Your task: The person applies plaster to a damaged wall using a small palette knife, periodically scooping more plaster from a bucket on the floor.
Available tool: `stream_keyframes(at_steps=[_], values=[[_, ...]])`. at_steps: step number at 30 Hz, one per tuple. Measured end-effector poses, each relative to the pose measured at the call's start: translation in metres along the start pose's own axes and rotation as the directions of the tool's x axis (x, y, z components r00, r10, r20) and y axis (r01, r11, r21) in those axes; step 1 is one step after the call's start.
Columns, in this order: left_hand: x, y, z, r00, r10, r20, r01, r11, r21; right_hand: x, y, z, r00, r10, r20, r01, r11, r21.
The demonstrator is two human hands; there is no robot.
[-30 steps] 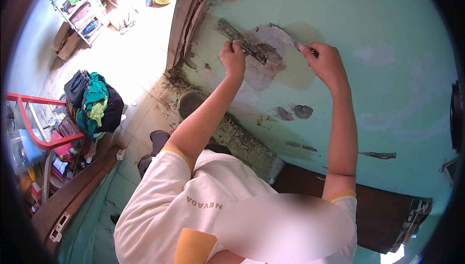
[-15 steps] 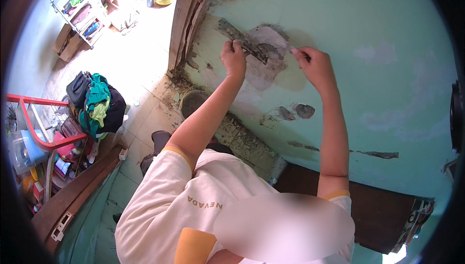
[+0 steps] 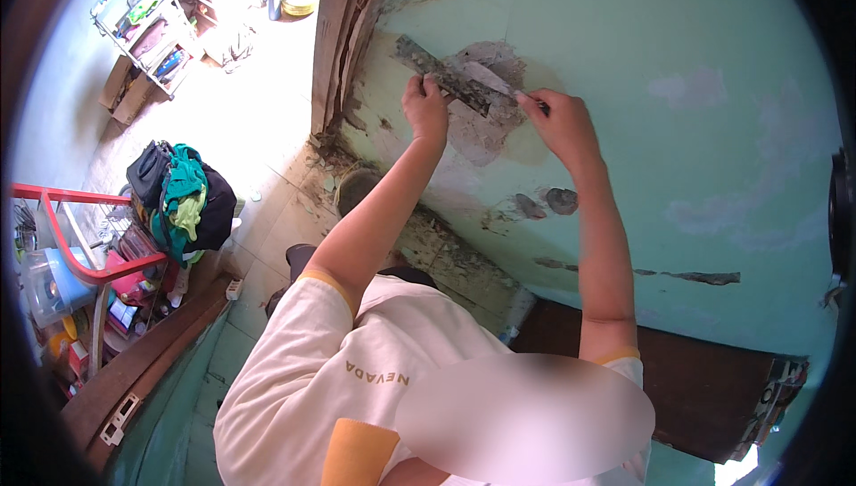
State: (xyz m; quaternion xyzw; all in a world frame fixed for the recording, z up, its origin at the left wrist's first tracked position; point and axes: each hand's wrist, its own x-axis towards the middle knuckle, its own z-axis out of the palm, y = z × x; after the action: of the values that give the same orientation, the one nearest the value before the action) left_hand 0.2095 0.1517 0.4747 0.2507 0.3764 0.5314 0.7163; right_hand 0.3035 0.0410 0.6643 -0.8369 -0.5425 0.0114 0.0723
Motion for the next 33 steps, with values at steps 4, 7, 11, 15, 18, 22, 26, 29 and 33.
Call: stream_keyframes(at_steps=[4,7,11,15,18,22,26,29,33], values=[[0.004,-0.004,-0.005,1.0,0.009,0.007,-0.009,0.999,0.054,0.016,-0.005,-0.004,1.0,-0.013,-0.006,0.013,0.991,-0.133],[0.003,-0.001,-0.006,1.0,-0.008,-0.01,0.008,1.0,0.023,0.017,-0.008,-0.039,0.998,-0.023,-0.058,0.023,1.0,0.006],[-0.002,0.006,-0.003,0.999,-0.033,-0.016,0.033,0.999,0.025,0.023,-0.011,-0.036,0.995,-0.059,0.084,0.06,0.998,-0.015],[-0.004,0.008,0.002,0.999,-0.033,0.0,0.033,0.999,0.001,0.031,-0.015,0.012,0.998,-0.059,0.036,0.062,0.994,-0.084],[-0.004,0.009,0.001,1.0,-0.028,-0.009,0.028,1.0,-0.003,0.027,0.001,0.007,0.996,-0.035,-0.084,0.029,0.997,-0.076],[0.005,-0.001,-0.007,1.0,0.005,-0.005,-0.005,0.999,0.052,-0.002,-0.006,-0.027,0.998,0.048,-0.041,-0.045,0.997,0.056],[-0.002,0.0,0.004,1.0,-0.009,-0.001,0.009,0.999,-0.048,-0.003,0.002,0.005,0.999,-0.046,-0.028,0.047,0.999,0.023],[0.0,0.0,0.0,0.999,-0.029,0.022,0.029,0.999,-0.016,-0.001,0.012,0.018,0.998,0.035,-0.054,-0.036,0.999,-0.006],[-0.002,0.005,-0.004,0.999,-0.041,-0.002,0.042,0.999,0.014,-0.014,0.029,-0.013,0.993,0.115,-0.031,-0.113,0.99,0.083]])
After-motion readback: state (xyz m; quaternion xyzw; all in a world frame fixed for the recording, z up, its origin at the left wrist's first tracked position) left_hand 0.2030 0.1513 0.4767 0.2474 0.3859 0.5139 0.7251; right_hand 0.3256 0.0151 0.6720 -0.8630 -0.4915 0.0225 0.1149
